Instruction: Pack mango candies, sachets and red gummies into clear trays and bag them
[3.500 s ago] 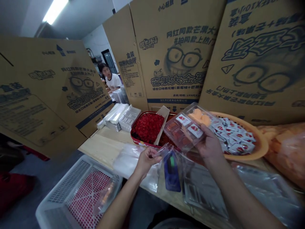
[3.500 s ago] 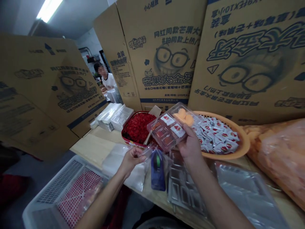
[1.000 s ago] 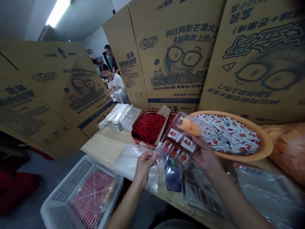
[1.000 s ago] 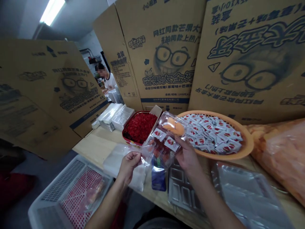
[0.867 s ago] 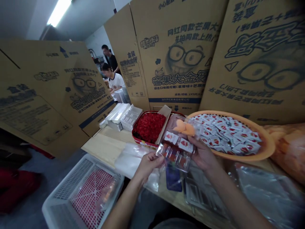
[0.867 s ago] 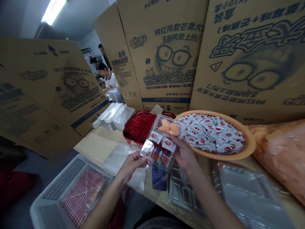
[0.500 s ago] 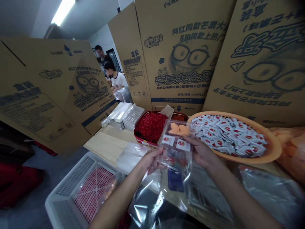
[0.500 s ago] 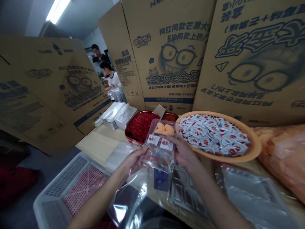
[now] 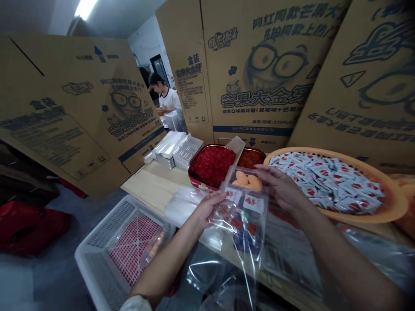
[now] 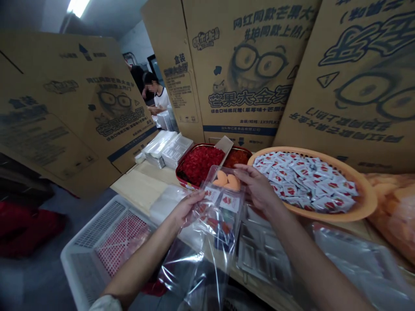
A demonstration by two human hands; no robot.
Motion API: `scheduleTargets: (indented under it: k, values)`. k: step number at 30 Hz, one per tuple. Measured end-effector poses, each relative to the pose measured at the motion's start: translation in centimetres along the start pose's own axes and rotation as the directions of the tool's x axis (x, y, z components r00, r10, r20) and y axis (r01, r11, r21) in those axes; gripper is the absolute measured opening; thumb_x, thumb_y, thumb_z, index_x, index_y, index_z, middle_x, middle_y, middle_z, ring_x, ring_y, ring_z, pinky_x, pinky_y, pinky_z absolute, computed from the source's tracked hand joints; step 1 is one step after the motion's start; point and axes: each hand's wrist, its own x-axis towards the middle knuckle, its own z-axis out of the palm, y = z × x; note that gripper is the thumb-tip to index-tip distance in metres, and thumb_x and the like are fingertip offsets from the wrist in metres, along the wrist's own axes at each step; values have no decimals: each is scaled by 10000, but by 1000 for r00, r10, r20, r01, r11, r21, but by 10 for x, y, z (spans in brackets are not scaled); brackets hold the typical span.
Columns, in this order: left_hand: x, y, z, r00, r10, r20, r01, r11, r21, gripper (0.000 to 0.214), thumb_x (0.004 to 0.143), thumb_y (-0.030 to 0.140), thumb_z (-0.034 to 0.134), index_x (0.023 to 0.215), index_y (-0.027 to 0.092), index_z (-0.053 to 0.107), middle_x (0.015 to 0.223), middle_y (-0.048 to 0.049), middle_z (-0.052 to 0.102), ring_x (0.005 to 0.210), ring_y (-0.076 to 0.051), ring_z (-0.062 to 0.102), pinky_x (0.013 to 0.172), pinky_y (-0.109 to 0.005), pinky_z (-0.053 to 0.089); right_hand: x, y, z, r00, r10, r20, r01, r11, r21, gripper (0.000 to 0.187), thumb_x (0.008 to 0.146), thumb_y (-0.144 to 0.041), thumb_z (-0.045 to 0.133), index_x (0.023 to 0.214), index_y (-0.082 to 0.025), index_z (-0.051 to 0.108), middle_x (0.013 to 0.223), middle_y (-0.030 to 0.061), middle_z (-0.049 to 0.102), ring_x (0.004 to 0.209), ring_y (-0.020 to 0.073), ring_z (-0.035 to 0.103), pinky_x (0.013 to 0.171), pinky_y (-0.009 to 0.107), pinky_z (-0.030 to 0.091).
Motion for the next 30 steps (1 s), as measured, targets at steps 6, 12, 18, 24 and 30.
scheduleTargets:
  k: [6, 12, 18, 24, 30]
  values:
    - [9, -5, -12, 993, -118, -26, 116, 991, -59, 290, 763, 340, 652, 910, 91, 658, 692, -57, 682, 569, -153, 641, 577, -256, 513, -10, 6, 4, 975, 45, 216, 18, 960, -281, 296, 682, -333, 746, 952, -243, 665, 1008, 45, 697, 835, 192, 660, 616, 248, 550]
    - [4, 0, -5, 999, 1, 48, 4, 994, -106, 318, 728, 255, 692, 1002, 96, 667, 840, -97, 716, 702, -186, 670, 716, -293, 506, -18, 6, 3, 935, 27, 355, 128, 905, -405, 473, 582, -420, 815, 988, -235, 660, 1085, 53, 677, 949, 229, 634, 784, 321, 531]
    - [1, 5, 4, 998, 51, 21, -48, 993, -106, 327, 669, 287, 745, 950, 133, 683, 795, -55, 702, 657, -155, 642, 669, -270, 487, -22, 9, 3, 911, 22, 413, 235, 794, -561, 380, 650, -524, 731, 863, -210, 705, 920, 53, 701, 848, 226, 631, 750, 330, 504]
    - [-9, 8, 12, 986, 165, 20, -164, 985, -55, 360, 631, 260, 768, 957, 129, 695, 879, -58, 707, 766, -142, 642, 750, -245, 478, -36, -3, 12, 870, -159, 467, 462, 597, -656, 369, 743, -578, 614, 757, -221, 706, 811, 41, 684, 784, 214, 612, 779, 357, 469]
    - [-52, 39, 25, 959, 282, 35, -284, 946, 156, 356, 643, 270, 767, 972, 164, 682, 873, -36, 705, 754, -134, 642, 719, -254, 491, -65, -27, 35, 559, -417, 717, 828, 226, -514, 262, 888, -448, 488, 783, -267, 645, 790, -22, 679, 787, 182, 606, 1026, 488, 258]
